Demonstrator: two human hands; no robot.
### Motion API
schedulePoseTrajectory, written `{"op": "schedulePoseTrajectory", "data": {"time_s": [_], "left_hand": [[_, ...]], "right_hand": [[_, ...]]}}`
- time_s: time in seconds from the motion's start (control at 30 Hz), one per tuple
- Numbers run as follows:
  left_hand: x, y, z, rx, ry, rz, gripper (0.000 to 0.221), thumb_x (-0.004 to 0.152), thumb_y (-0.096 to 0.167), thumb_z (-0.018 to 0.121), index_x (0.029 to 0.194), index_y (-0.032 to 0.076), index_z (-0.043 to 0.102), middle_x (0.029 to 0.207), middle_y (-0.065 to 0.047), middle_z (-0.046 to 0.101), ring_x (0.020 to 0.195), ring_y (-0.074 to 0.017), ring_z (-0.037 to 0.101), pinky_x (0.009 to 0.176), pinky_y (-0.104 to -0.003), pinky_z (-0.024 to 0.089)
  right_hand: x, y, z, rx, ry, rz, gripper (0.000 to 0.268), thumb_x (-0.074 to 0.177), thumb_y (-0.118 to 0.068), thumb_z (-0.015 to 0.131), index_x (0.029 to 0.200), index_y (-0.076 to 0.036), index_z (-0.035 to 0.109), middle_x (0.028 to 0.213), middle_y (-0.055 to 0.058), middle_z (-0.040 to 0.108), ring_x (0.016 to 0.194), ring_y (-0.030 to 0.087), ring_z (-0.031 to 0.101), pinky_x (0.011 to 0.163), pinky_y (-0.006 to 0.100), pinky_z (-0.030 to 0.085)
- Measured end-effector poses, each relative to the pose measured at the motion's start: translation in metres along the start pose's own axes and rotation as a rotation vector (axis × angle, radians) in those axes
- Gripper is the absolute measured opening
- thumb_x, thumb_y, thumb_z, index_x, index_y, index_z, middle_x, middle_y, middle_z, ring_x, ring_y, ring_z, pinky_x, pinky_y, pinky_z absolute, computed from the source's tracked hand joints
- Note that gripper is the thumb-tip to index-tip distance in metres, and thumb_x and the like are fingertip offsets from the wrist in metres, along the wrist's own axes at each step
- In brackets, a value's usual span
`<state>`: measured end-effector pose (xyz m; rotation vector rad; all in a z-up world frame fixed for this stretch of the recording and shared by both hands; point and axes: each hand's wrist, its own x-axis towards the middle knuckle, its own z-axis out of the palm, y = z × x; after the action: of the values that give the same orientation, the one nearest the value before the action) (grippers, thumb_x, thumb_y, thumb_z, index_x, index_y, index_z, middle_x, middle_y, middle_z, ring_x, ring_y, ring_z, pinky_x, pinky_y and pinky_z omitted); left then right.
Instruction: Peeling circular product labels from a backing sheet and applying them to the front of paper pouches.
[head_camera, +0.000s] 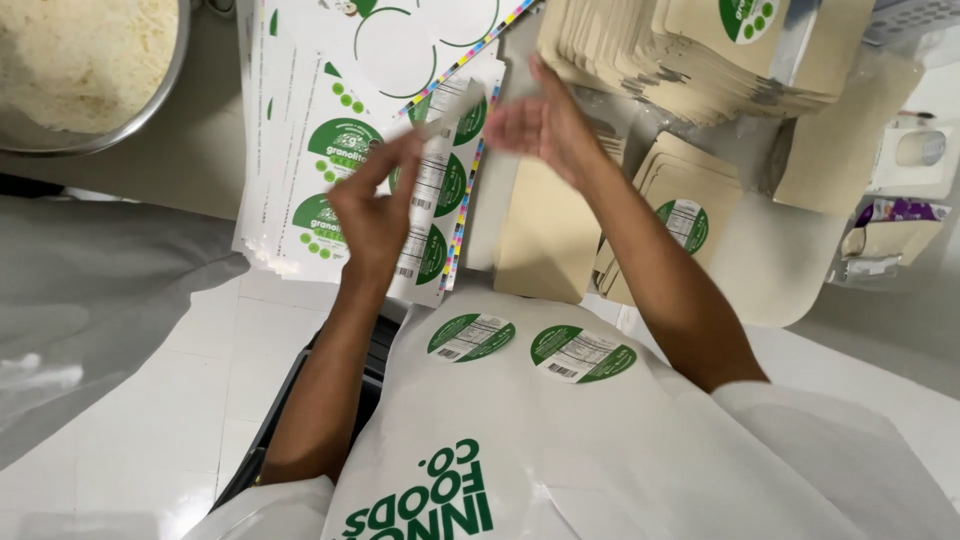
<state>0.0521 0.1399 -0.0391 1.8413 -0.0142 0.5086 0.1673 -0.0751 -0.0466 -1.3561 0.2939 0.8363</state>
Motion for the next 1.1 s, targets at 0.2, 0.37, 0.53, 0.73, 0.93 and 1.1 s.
{"op": "schedulePoseTrajectory", "data": {"time_s": [0.2, 0.37, 0.53, 0.73, 0.93, 1.1], "left_hand": [[-0.040, -0.004, 0.048, 0.008, -0.604, 0.022, 0.103, 0.065, 0.046, 0.096, 0.151, 0.010, 0.053, 0.140, -0.021, 0.063, 0.138, -0.0382, 0.052, 0.123, -0.064, 0.015], [-0.066, -0.032, 0.095, 0.060, -0.623, -0.518, 0.063, 0.092, 0.050, 0.075, 0.126, 0.003, 0.051, 0.115, -0.023, 0.062, 0.101, -0.0425, 0.065, 0.090, -0.056, 0.051], [-0.073, -0.066, 0.135, 0.265, -0.688, -0.426, 0.033, 0.103, 0.044, 0.062, 0.089, 0.014, 0.062, 0.075, -0.005, 0.070, 0.072, -0.0307, 0.074, 0.067, -0.047, 0.058], [-0.075, -0.087, 0.167, 0.515, -0.761, -0.287, 0.034, 0.108, 0.043, 0.041, 0.099, 0.014, 0.057, 0.080, -0.011, 0.068, 0.078, -0.0402, 0.075, 0.070, -0.055, 0.060], [-0.078, -0.121, 0.189, 0.777, -0.836, -0.175, 0.028, 0.106, 0.043, 0.043, 0.107, 0.019, 0.056, 0.087, -0.005, 0.070, 0.079, -0.0338, 0.077, 0.072, -0.048, 0.062], [-0.048, -0.132, 0.169, 0.728, -0.725, 0.258, 0.037, 0.105, 0.018, 0.058, 0.141, 0.009, 0.051, 0.132, -0.013, 0.058, 0.127, -0.0309, 0.055, 0.103, -0.047, 0.045]], "right_hand": [[-0.068, 0.097, -0.049, -0.187, 0.339, 0.000, 0.027, 0.099, -0.027, 0.067, 0.099, 0.000, 0.074, 0.093, 0.010, 0.067, 0.093, 0.027, 0.074, 0.088, 0.045, 0.062], [-0.102, 0.118, -0.061, -0.241, 0.448, -0.080, 0.024, 0.103, -0.023, 0.064, 0.090, -0.006, 0.075, 0.077, 0.005, 0.064, 0.081, 0.016, 0.070, 0.082, 0.039, 0.063], [-0.076, 0.161, -0.095, -0.670, 0.554, -0.367, 0.034, 0.108, -0.020, 0.060, 0.079, -0.006, 0.071, 0.065, 0.008, 0.063, 0.068, 0.017, 0.065, 0.064, 0.033, 0.056], [-0.035, 0.191, -0.112, -1.343, 0.777, -0.482, 0.034, 0.105, -0.021, 0.058, 0.072, -0.012, 0.061, 0.061, 0.002, 0.053, 0.062, 0.020, 0.060, 0.057, 0.033, 0.051], [-0.017, 0.211, -0.123, -1.571, 0.895, -0.486, 0.024, 0.099, -0.030, 0.061, 0.080, -0.016, 0.067, 0.067, 0.002, 0.060, 0.065, 0.022, 0.066, 0.059, 0.039, 0.055], [-0.040, 0.179, -0.093, -1.482, 0.796, -0.461, 0.023, 0.102, -0.024, 0.055, 0.112, -0.006, 0.064, 0.107, 0.015, 0.061, 0.099, 0.031, 0.062, 0.081, 0.044, 0.050]]}}
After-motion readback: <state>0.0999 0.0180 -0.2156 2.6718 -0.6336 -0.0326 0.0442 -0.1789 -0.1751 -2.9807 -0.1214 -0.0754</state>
